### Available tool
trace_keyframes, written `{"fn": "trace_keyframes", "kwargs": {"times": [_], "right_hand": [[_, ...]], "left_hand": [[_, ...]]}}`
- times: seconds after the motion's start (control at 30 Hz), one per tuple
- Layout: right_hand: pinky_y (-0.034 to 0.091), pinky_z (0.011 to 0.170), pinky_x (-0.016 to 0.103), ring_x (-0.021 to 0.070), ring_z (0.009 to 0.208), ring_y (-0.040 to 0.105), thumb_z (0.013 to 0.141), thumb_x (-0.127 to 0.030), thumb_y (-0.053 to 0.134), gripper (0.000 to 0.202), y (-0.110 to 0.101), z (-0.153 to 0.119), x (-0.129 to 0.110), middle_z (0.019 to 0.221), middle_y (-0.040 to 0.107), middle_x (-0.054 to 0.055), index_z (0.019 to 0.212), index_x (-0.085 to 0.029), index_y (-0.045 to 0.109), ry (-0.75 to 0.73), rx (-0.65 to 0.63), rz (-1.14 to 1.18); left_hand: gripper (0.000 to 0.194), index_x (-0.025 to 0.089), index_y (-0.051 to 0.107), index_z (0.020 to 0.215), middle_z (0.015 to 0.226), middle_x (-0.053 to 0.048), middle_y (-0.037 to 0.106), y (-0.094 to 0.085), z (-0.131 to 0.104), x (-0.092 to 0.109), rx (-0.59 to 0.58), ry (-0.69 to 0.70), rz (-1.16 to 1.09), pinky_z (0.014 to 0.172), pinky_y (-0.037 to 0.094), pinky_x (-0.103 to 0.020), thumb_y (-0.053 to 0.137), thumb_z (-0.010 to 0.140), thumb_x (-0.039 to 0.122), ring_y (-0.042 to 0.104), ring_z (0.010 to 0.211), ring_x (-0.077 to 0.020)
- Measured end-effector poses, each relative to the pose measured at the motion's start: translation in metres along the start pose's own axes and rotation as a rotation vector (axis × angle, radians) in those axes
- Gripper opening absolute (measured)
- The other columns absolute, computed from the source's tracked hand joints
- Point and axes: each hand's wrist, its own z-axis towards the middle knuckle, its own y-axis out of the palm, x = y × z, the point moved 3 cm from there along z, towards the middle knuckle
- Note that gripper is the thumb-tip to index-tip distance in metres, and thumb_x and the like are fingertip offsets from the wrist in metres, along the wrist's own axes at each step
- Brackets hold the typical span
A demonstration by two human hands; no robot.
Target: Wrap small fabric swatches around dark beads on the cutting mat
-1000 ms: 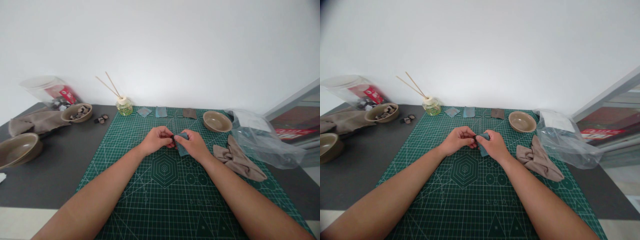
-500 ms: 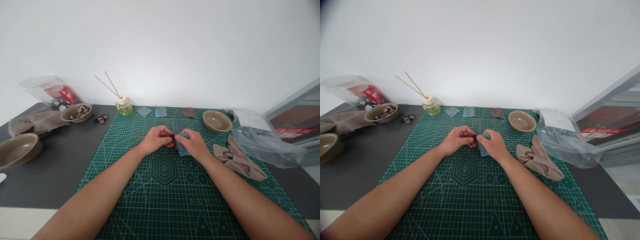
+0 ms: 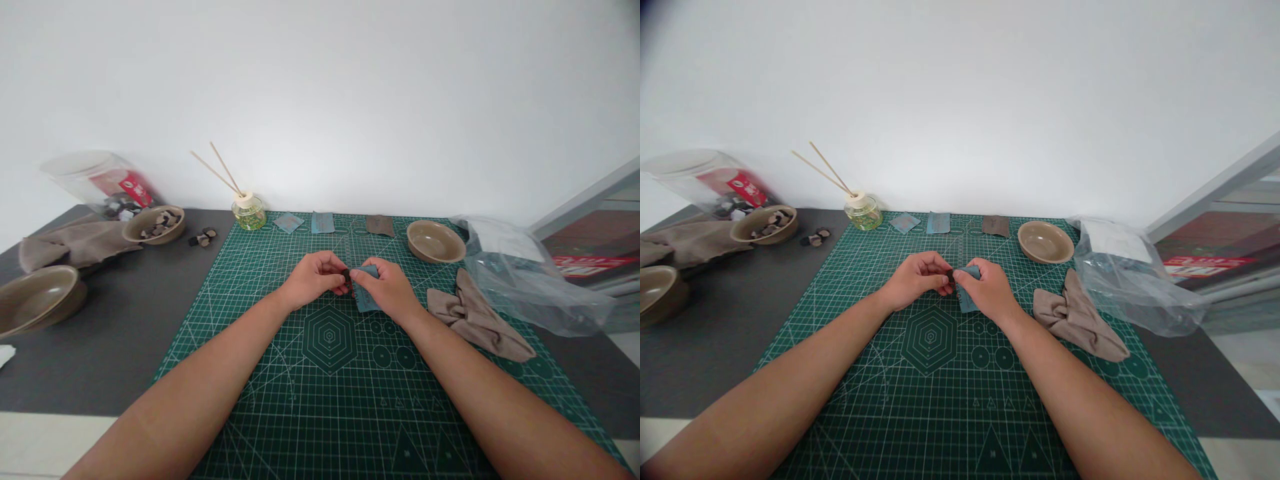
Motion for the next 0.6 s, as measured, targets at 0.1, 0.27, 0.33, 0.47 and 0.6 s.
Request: {"fn": "trace_keyframes", "kwargs": {"times": [0.1, 0.27, 0.33, 0.47, 0.6], "right_hand": [[0.035, 0.05, 0.023, 0.0126, 0.054, 0.05, 0.073, -0.039, 0.056, 0.025, 0.0004, 0.0004, -0.0026, 0.054, 0.056, -0.002, 0.06, -0.019, 0.054, -0.055, -0.024, -0.078], [0.037, 0.052, 0.024, 0.013, 0.054, 0.052, 0.072, -0.034, 0.056, 0.02, 0.0021, -0.0008, -0.0015, 0.054, 0.057, -0.002, 0.058, -0.019, 0.054, -0.016, -0.056, -0.01], [0.037, 0.051, 0.024, 0.0134, 0.054, 0.052, 0.074, -0.037, 0.055, 0.022, 0.001, -0.0008, 0.0002, 0.055, 0.057, -0.002, 0.06, -0.019, 0.054, 0.007, -0.017, 0.035], [0.035, 0.05, 0.023, 0.0124, 0.053, 0.049, 0.074, -0.04, 0.056, 0.026, 0.0, -0.0005, -0.0017, 0.054, 0.054, -0.002, 0.059, -0.019, 0.053, -0.02, 0.0, -0.025], [0.035, 0.052, 0.023, 0.0125, 0.054, 0.05, 0.071, -0.034, 0.058, 0.021, 0.002, -0.0011, -0.0044, 0.053, 0.055, -0.002, 0.057, -0.019, 0.054, -0.042, -0.061, -0.062]], "left_hand": [[0.014, 0.01, 0.054, 0.079, 0.059, -0.002, 0.065, 0.0005, -0.0001, 0.0004, 0.0, -0.006, 0.008, 0.053, 0.053, -0.023, 0.062, 0.067, 0.008, 0.064, 0.055, -0.0123], [0.017, 0.011, 0.054, 0.081, 0.062, -0.002, 0.065, -0.0019, 0.0003, 0.0002, 0.033, 0.013, -0.089, 0.054, 0.053, -0.023, 0.063, 0.067, 0.009, 0.064, 0.056, -0.0123], [0.017, 0.011, 0.054, 0.08, 0.063, -0.002, 0.065, -0.0021, 0.0002, 0.0003, 0.034, 0.014, -0.089, 0.054, 0.053, -0.023, 0.064, 0.066, 0.01, 0.064, 0.056, -0.0125], [0.015, 0.01, 0.055, 0.079, 0.06, -0.002, 0.065, -0.0004, -0.0003, 0.0004, -0.007, 0.007, -0.026, 0.053, 0.053, -0.023, 0.063, 0.067, 0.009, 0.064, 0.055, -0.0124], [0.015, 0.01, 0.055, 0.08, 0.06, -0.001, 0.065, -0.0007, -0.0002, 0.0003, 0.004, 0.011, -0.047, 0.053, 0.053, -0.023, 0.062, 0.067, 0.009, 0.064, 0.055, -0.0121]]}}
